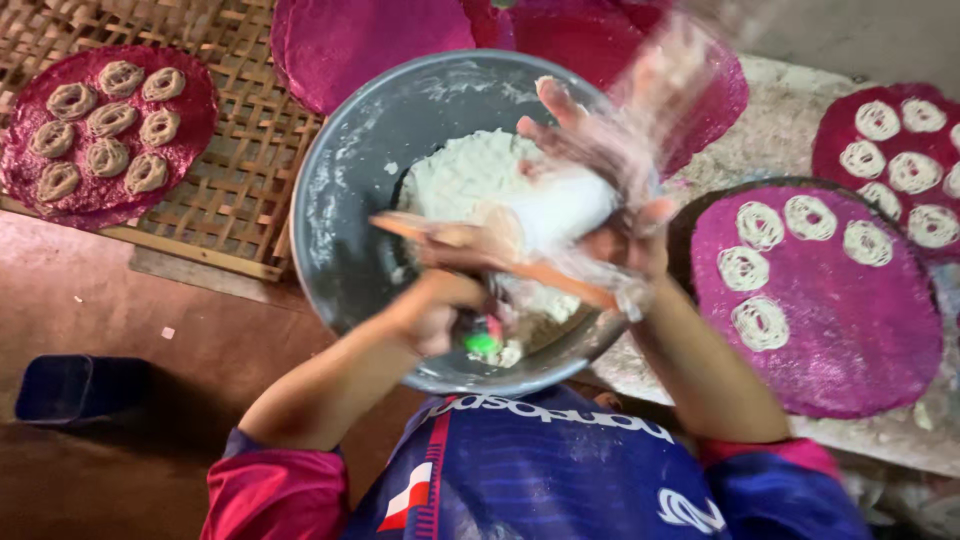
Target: The person scoops white batter from a large basin into a handheld extruder, then squeezes the extruder to pipe spiral batter nests onto round pink mats on the work table. Filled mats are moved to a slatted wooden rack, and the person reloads the extruder to continue piping more nests.
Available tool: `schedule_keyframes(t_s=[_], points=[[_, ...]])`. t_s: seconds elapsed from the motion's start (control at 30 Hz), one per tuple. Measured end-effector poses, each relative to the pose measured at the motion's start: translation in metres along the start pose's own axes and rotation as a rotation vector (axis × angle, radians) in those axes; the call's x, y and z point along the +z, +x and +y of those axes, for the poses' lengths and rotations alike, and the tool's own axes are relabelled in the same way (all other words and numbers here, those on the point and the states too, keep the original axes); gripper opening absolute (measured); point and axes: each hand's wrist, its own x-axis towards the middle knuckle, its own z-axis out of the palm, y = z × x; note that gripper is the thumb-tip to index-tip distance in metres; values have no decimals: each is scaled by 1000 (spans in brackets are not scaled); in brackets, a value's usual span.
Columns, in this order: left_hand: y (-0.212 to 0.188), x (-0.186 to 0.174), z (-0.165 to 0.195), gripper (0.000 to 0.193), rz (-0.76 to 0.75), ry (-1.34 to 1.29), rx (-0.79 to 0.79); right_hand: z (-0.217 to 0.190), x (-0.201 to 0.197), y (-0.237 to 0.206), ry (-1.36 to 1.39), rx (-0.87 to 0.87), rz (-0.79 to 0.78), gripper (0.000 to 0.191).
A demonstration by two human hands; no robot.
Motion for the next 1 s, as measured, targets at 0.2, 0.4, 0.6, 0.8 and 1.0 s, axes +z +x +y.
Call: schedule_keyframes(t_s=[0.2, 0.4, 0.6, 0.8, 1.0], points=[[25, 90, -17, 38, -286, 615, 300, -76, -66, -61, -256, -92, 11, 72], [41, 187, -30, 36, -146, 1247, 312, -165, -128, -131, -877, -246, -263, 67], [77, 270, -56, 43, -649, 1810, 375, -196, -136, -174, -1150, -281, -278, 67], [104, 282, -89, 45, -626, 908, 598, -251, -192, -208, -718, 195, -228, 93], [146, 252, -154, 57, -225, 1086, 658, -251, -240, -256, -281, 862, -198, 115]])
